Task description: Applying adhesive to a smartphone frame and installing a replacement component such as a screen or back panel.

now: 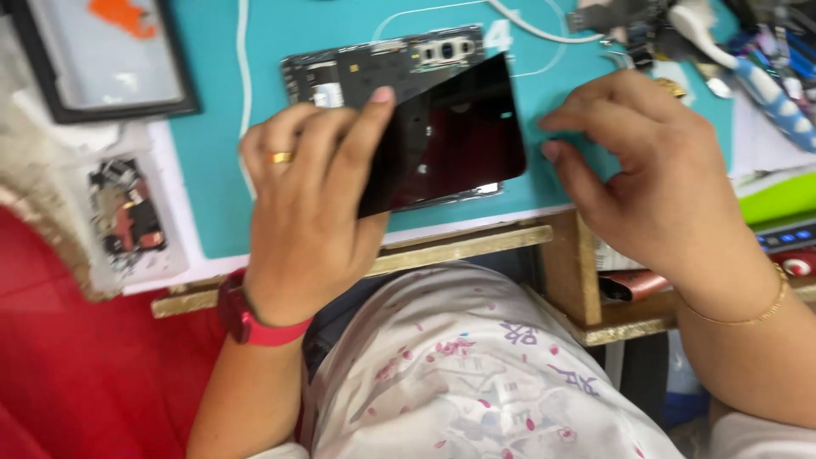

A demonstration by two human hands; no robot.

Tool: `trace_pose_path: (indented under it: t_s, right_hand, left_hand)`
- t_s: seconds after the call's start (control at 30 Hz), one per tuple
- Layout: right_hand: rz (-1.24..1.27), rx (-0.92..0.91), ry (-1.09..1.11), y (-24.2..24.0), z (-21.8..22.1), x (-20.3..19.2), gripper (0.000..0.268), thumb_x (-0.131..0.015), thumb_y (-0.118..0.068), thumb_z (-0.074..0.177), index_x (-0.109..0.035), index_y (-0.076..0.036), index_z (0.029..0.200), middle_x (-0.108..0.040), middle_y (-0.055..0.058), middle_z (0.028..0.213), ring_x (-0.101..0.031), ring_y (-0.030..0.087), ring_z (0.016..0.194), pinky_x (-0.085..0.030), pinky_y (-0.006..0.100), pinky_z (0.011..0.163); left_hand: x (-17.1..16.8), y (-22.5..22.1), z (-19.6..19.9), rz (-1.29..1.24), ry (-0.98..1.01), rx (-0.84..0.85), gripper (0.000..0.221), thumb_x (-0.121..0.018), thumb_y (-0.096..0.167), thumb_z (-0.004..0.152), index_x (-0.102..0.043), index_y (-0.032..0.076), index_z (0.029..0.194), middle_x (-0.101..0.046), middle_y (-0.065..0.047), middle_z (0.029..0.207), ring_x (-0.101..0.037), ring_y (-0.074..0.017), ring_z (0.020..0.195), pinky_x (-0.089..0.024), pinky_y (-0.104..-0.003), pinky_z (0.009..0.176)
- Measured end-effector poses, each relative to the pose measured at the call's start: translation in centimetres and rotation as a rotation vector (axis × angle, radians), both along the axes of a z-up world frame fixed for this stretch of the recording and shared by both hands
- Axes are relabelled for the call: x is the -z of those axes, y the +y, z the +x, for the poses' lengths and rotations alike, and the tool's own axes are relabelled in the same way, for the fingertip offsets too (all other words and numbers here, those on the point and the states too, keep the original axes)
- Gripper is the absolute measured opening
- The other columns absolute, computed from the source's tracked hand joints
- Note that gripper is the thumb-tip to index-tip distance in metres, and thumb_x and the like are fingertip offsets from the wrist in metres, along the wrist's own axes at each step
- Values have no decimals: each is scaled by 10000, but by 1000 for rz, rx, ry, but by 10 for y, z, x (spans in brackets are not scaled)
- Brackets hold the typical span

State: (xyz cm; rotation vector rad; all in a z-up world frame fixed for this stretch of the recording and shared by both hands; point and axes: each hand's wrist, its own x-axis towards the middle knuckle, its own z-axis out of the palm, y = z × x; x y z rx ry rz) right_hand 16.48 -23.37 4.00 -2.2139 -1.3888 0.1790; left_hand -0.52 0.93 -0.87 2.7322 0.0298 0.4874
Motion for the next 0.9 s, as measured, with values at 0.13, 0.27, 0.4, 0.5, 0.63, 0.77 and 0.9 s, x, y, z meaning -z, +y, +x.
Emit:
trace_pose_path:
  t_s: [0.13, 0.27, 0.4, 0.5, 0.63, 0.77, 0.9]
  right_hand:
    - [40, -41, 61, 34, -7, -8, 377, -666, 58, 961, -526, 85, 1310, -536, 263, 1292, -510, 412, 1209, -439, 412, 705]
    - [99, -28, 99, 56, -13, -1, 703, -793, 37, 841, -378, 67, 1407, -324, 277, 1350, -387, 437, 1351, -352, 459, 1131]
    - [100, 20, 140, 62, -17, 3, 761, -884, 32, 845, -377, 42, 1412, -295, 230, 1353, -389, 388, 1320, -370, 403, 1090]
    - [75, 55, 147, 65, -17, 5, 785, -929, -39, 813, -404, 34, 1393, -285, 222, 1357, -340, 360, 1322, -369, 384, 1029]
    - [84, 25, 122, 66, -15, 10, 832, -945, -93, 794, -392, 75, 1393, -273, 240, 1333, -323, 388, 1328, -336, 429, 1103]
    - [63, 24, 163, 69, -10, 5, 799, -845, -30, 767, -387, 72, 1414, -312, 268, 1362, -359, 379, 1305, -347, 410, 1101]
    - [44, 58, 175, 67, -12, 8, 819, -839, -34, 736, -389, 70, 1413, -300, 260, 1355, -362, 387, 1303, -351, 409, 1077]
  left_hand:
    - [-7, 0, 0, 5, -14, -13, 810, -622, 90, 781, -404, 77, 1561, -576, -102, 1245, -505, -351, 1222, -363, -506, 1020]
    - [-8, 1, -1, 38, -1, -5, 821, -676, 91, 793, -386, 87, 1561, -570, -97, 1260, -516, -350, 1225, -375, -506, 1010]
    - [-7, 3, -2, 46, -2, -1, 790, -660, 132, 824, -387, 99, 1565, -567, -67, 1253, -524, -346, 1232, -380, -500, 1013]
    - [-6, 3, -3, 61, 26, -13, 864, -754, 193, 809, -366, 131, 1579, -575, -42, 1275, -534, -331, 1253, -386, -501, 998]
    - [-3, 3, -5, 88, 12, -26, 840, -771, 207, 843, -371, 145, 1579, -583, -37, 1286, -543, -319, 1255, -403, -496, 1002]
    - [-3, 6, -2, 95, -20, -20, 883, -821, 247, 839, -362, 146, 1586, -602, -49, 1306, -562, -322, 1265, -410, -506, 1016]
    - [-3, 4, -3, 97, -11, -24, 861, -805, 258, 840, -376, 146, 1578, -600, -48, 1291, -560, -321, 1248, -406, -497, 1004]
